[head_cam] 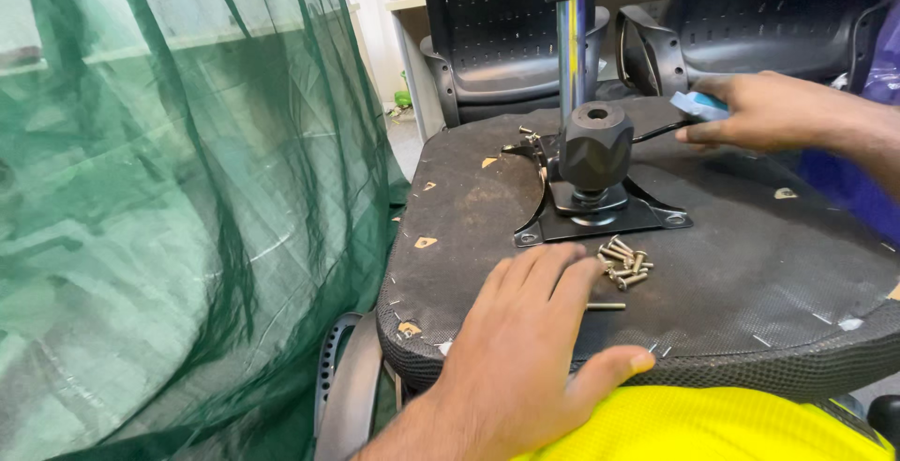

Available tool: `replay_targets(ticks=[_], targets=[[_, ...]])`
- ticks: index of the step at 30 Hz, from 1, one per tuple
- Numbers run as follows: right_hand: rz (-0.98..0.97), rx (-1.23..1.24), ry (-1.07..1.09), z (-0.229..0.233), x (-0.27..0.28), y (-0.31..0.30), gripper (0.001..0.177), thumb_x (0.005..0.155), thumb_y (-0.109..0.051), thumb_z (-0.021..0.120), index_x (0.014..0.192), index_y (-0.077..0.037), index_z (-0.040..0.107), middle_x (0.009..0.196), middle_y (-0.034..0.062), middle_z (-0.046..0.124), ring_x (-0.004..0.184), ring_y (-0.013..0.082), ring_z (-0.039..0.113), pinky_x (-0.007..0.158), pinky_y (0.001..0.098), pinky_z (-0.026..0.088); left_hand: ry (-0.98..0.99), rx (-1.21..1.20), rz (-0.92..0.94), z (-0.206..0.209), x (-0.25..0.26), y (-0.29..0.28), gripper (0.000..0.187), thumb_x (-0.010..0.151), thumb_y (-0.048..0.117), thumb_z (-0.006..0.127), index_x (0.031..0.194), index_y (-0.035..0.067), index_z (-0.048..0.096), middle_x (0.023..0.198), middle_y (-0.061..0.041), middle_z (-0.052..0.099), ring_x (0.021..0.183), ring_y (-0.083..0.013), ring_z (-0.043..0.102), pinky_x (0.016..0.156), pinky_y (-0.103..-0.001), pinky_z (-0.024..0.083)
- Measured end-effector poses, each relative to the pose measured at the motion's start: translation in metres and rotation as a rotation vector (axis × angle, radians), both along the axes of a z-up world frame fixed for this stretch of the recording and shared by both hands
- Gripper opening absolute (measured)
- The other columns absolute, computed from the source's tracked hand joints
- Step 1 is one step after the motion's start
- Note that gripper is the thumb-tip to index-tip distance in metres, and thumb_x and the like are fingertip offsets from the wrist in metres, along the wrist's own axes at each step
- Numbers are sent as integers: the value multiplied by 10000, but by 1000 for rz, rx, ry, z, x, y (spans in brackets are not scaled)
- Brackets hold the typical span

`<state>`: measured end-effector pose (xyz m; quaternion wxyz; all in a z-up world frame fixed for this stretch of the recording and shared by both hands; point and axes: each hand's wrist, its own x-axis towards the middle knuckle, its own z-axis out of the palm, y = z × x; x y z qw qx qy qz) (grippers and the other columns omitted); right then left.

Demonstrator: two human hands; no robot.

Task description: The person uses a screwdriver to tighten screws into the metal base of an office chair. The person holds the chair steady with one hand while turning the screwdriver with the other to secure the base to the seat.

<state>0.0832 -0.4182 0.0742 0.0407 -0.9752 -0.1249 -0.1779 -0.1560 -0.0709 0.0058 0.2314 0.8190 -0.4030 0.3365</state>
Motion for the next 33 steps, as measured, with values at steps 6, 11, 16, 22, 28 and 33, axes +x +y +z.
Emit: replay_targets(ticks=[6, 11, 16, 22, 28, 33], targets=[[-182, -13, -28, -10, -28, 6, 759, 895, -556, 686, 1474, -81, 565, 992, 297, 757, 896, 449, 767, 814, 505, 606, -146, -13, 140, -4, -3, 9, 562, 908, 475, 724, 1155, -25, 657, 1128, -174, 682, 1063, -340, 636, 889, -446, 505], [-177, -17, 24, -2, -52, 12, 593, 895, -549, 668, 1275, -94, 654, 975, 263, 778, 922, 440, 765, 829, 514, 602, -203, -23, 194, -7, 19, 33, 224, 889, 286, 680, 905, 64, 659, 830, -92, 626, 805, -295, 615, 677, -438, 479], [-277, -57, 84, -2, -90, 17, 522, 892, -537, 661, 1274, -181, 644, 970, 202, 800, 954, 387, 776, 843, 484, 612, -337, -67, 255, -11, 58, 74, 127, 865, 206, 589, 830, 94, 638, 819, -89, 601, 793, -306, 594, 682, -443, 471], [-373, -140, 87, -4, -118, 20, 480, 897, -527, 690, 1266, -220, 680, 1023, 120, 811, 989, 318, 780, 836, 447, 612, -288, -244, 398, -28, 100, 97, 184, 926, 178, 516, 845, 110, 667, 910, -62, 652, 898, -302, 605, 781, -445, 481], [-389, -158, 180, -12, -104, -9, 477, 877, -542, 731, 1260, -257, 723, 1002, 71, 794, 941, 225, 785, 856, 370, 615, 10, -532, 708, -32, 113, 82, 381, 970, 240, 583, 1252, -16, 566, 1277, -221, 572, 1202, -402, 517, 1012, -480, 405], [-290, 119, 241, -22, -79, -40, 565, 846, -428, 823, 1355, -203, 725, 915, 84, 773, 773, 208, 779, 811, 349, 632, 1166, -1257, 220, -36, 44, 22, 1090, 884, 340, 696, 1583, 55, -91, 1575, -139, 363, 1395, -240, 455, 1151, -368, 355]])
